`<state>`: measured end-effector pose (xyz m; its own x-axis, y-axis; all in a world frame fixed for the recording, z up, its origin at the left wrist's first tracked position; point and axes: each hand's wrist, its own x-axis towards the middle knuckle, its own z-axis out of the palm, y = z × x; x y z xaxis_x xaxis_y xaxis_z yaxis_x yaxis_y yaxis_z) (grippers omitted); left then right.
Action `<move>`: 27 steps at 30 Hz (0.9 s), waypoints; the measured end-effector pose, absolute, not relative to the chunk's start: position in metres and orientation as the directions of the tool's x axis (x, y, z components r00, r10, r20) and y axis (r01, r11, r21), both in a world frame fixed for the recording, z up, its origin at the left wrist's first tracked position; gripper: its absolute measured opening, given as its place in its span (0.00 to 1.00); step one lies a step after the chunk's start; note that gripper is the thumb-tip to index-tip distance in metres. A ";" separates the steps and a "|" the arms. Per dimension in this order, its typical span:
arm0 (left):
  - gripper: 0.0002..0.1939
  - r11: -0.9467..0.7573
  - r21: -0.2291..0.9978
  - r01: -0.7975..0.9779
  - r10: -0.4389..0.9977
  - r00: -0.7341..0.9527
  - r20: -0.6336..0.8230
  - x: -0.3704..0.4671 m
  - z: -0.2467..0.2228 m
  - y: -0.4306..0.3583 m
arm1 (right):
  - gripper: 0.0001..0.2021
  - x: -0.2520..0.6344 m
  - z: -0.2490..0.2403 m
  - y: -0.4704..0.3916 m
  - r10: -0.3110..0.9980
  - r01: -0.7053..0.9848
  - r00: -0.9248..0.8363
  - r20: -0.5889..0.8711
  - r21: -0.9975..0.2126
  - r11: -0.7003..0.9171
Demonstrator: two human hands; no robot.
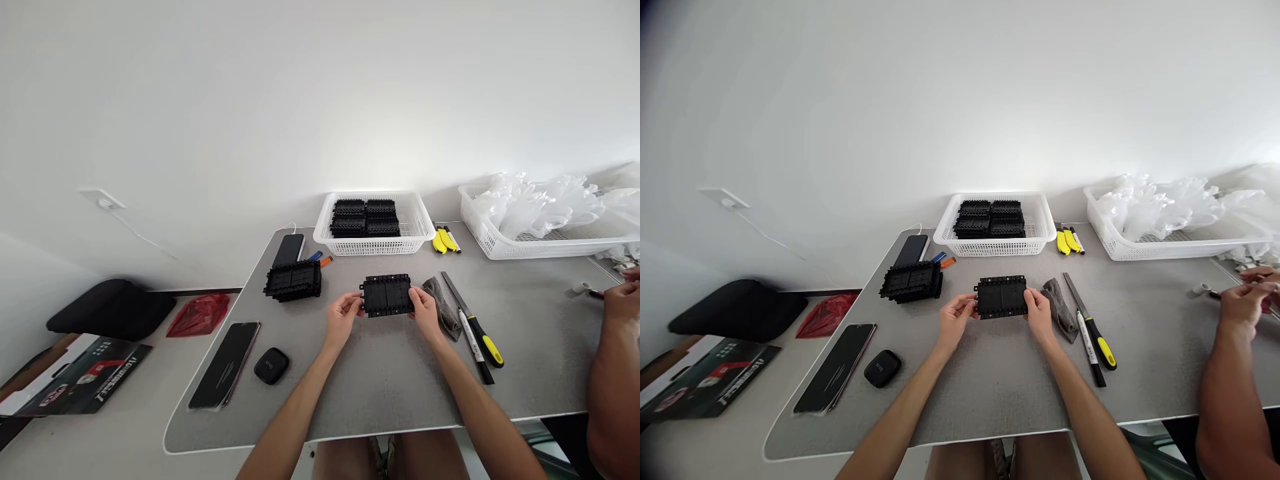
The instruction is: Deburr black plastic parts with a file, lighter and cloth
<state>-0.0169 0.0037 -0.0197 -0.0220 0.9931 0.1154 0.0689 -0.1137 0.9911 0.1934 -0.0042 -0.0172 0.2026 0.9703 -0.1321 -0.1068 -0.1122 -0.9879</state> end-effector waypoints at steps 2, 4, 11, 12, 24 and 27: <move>0.15 -0.152 0.977 0.150 0.986 -0.042 0.160 -0.016 -0.017 0.002 | 0.25 0.192 -0.017 -0.005 0.969 -0.097 0.208 -0.130 -0.989 -0.112; 0.14 -0.193 0.950 0.245 0.975 -0.060 0.214 -0.016 -0.014 0.000 | 0.24 0.191 -0.016 -0.006 0.968 -0.083 0.218 -0.121 -0.991 -0.106; 0.28 -0.077 0.988 0.133 0.990 0.125 0.060 -0.015 -0.015 -0.001 | 0.22 0.190 -0.017 -0.006 0.980 -0.107 0.192 -0.050 -0.994 -0.030; 0.32 -0.047 0.992 0.116 0.989 0.145 0.029 -0.014 -0.016 0.000 | 0.22 0.190 -0.017 -0.006 0.983 -0.121 0.176 -0.051 -0.992 -0.030; 0.35 0.101 0.992 -0.071 0.972 0.220 -0.083 -0.012 -0.012 0.000 | 0.23 0.192 -0.021 -0.006 0.990 -0.086 0.139 -0.014 -0.996 -0.002; 0.34 0.094 0.993 -0.074 0.974 0.211 -0.077 -0.013 -0.010 0.001 | 0.23 0.188 -0.021 -0.007 0.991 -0.061 0.131 -0.004 -0.998 0.004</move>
<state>-0.0134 0.0006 -0.0096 0.2113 0.9744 -0.0769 -0.0740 0.0944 0.9928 0.1882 -0.0067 -0.0213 0.1312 0.9913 -0.0043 -0.0608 0.0038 -0.9981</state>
